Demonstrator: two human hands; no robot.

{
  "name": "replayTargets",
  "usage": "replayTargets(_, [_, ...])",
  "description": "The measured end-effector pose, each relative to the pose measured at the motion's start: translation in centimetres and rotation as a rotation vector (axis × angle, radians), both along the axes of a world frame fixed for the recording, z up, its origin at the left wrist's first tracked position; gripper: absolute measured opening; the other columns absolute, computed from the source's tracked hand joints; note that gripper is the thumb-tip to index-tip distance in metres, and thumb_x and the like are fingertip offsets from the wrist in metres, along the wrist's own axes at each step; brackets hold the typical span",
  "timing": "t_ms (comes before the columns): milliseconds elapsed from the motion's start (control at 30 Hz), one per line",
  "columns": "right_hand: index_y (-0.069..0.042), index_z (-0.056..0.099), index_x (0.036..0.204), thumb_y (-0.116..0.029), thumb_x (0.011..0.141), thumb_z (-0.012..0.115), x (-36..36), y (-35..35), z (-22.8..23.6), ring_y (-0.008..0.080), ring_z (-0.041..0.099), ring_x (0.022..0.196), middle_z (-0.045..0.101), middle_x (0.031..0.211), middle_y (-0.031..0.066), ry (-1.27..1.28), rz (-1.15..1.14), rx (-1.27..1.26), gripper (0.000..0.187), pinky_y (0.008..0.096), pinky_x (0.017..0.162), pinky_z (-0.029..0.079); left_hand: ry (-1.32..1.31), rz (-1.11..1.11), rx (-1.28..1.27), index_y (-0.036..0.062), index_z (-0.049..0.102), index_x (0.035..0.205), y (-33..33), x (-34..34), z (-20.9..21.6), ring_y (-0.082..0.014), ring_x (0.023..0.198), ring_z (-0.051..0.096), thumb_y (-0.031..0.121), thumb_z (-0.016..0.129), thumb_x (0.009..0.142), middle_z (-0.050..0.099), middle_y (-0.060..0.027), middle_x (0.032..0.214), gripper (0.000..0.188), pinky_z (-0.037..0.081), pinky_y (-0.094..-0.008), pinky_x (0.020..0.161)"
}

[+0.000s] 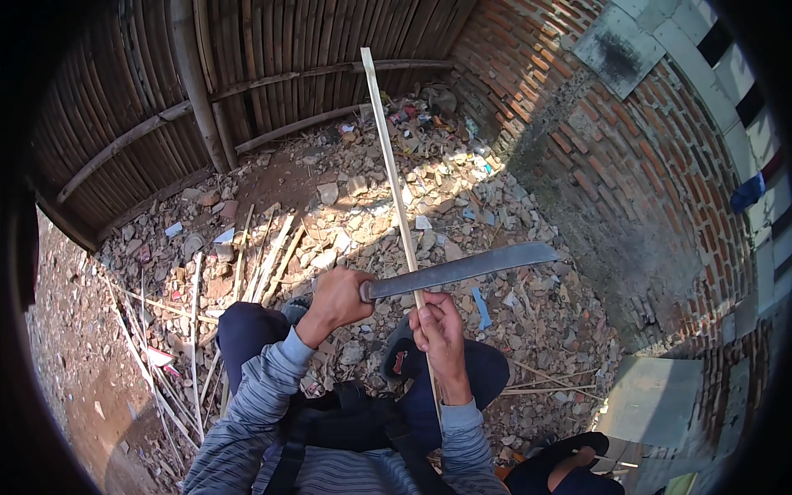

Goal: The person scrapes and shaves bamboo sticks with a large knife, holding each stick by hand and peeling along its length.

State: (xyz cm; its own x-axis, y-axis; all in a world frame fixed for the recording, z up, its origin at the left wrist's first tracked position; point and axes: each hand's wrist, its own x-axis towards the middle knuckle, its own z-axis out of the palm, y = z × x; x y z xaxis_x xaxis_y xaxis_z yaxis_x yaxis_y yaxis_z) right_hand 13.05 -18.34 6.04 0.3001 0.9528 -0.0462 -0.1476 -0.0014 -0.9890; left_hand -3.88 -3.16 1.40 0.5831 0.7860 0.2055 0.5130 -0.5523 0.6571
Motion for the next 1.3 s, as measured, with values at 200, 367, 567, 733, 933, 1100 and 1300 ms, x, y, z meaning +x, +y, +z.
replayTargets(200, [-0.003, 0.051, 0.130, -0.015, 0.111, 0.055, -0.6, -0.7, 0.4, 0.0019, 0.039, 0.051, 0.061, 0.087, 0.0071, -0.011, -0.023, -0.031, 0.023, 0.0187, 0.047, 0.030, -0.031, 0.032, 0.009, 0.0126, 0.082, 0.091, 0.5, -0.2, -0.8, -0.0380, 0.071, 0.072, 0.021, 0.069, 0.070, 0.072, -0.0182, 0.074, 0.025, 0.060, -0.0488, 0.070])
replayTargets(367, [-0.004, 0.051, 0.129, -0.016, 0.111, 0.055, 0.4, 0.0, -0.3, 0.0022, 0.039, 0.051, 0.062, 0.086, 0.0074, -0.016, -0.016, -0.005, 0.022, 0.0191, 0.046, 0.029, 0.003, -0.017, 0.031, 0.0132, 0.083, 0.092, -0.2, -0.1, 0.3, -0.0379, 0.070, 0.072, 0.020, 0.069, 0.072, 0.072, -0.0173, 0.072, 0.025, 0.059, -0.0482, 0.067])
replayTargets(567, [-0.002, 0.052, 0.129, -0.016, 0.112, 0.054, -0.2, -0.1, -0.3, 0.0027, 0.042, 0.054, 0.062, 0.085, 0.0072, -0.219, -0.043, 0.050, 0.023, 0.0195, 0.049, 0.034, 0.012, 0.021, 0.015, 0.0122, 0.081, 0.091, 0.2, -0.2, 0.7, -0.0379, 0.072, 0.073, 0.022, 0.071, 0.070, 0.072, -0.0182, 0.073, 0.026, 0.059, -0.0493, 0.070])
replayTargets(733, [-0.003, 0.051, 0.128, -0.015, 0.111, 0.054, -0.9, -1.8, -0.3, 0.0024, 0.041, 0.054, 0.061, 0.085, 0.0075, -0.193, -0.030, -0.020, 0.021, 0.0194, 0.048, 0.033, 0.001, 0.033, -0.019, 0.0119, 0.082, 0.093, 1.2, -0.4, -0.2, -0.0388, 0.077, 0.073, 0.022, 0.071, 0.068, 0.072, -0.0185, 0.075, 0.028, 0.059, -0.0504, 0.072])
replayTargets(933, [0.002, 0.052, 0.128, -0.016, 0.112, 0.054, -0.5, -0.8, 0.0, 0.0015, 0.042, 0.056, 0.061, 0.085, 0.0057, -0.234, -0.052, 0.047, 0.024, 0.0194, 0.049, 0.033, -0.025, -0.059, -0.007, 0.0113, 0.081, 0.094, 0.2, -0.2, 0.7, -0.0414, 0.079, 0.072, 0.020, 0.070, 0.068, 0.073, -0.0192, 0.078, 0.030, 0.059, -0.0518, 0.074])
replayTargets(1100, [0.002, 0.052, 0.128, -0.014, 0.112, 0.053, -1.0, -3.0, -0.1, 0.0011, 0.042, 0.058, 0.061, 0.085, 0.0048, -0.252, -0.031, -0.012, 0.023, 0.0197, 0.050, 0.034, -0.031, 0.024, 0.000, 0.0120, 0.082, 0.099, 1.3, -0.9, 0.0, -0.0415, 0.080, 0.072, 0.020, 0.070, 0.067, 0.074, -0.0182, 0.080, 0.035, 0.060, -0.0511, 0.076])
replayTargets(1300, [0.003, 0.053, 0.128, -0.011, 0.111, 0.052, -1.2, -2.0, 0.0, 0.0013, 0.044, 0.059, 0.061, 0.083, 0.0034, -0.286, -0.056, 0.028, 0.022, 0.0206, 0.051, 0.034, 0.018, -0.057, -0.023, 0.0117, 0.082, 0.096, 0.3, -0.3, 0.1, -0.0388, 0.080, 0.073, 0.021, 0.071, 0.066, 0.073, -0.0178, 0.077, 0.033, 0.059, -0.0500, 0.075])
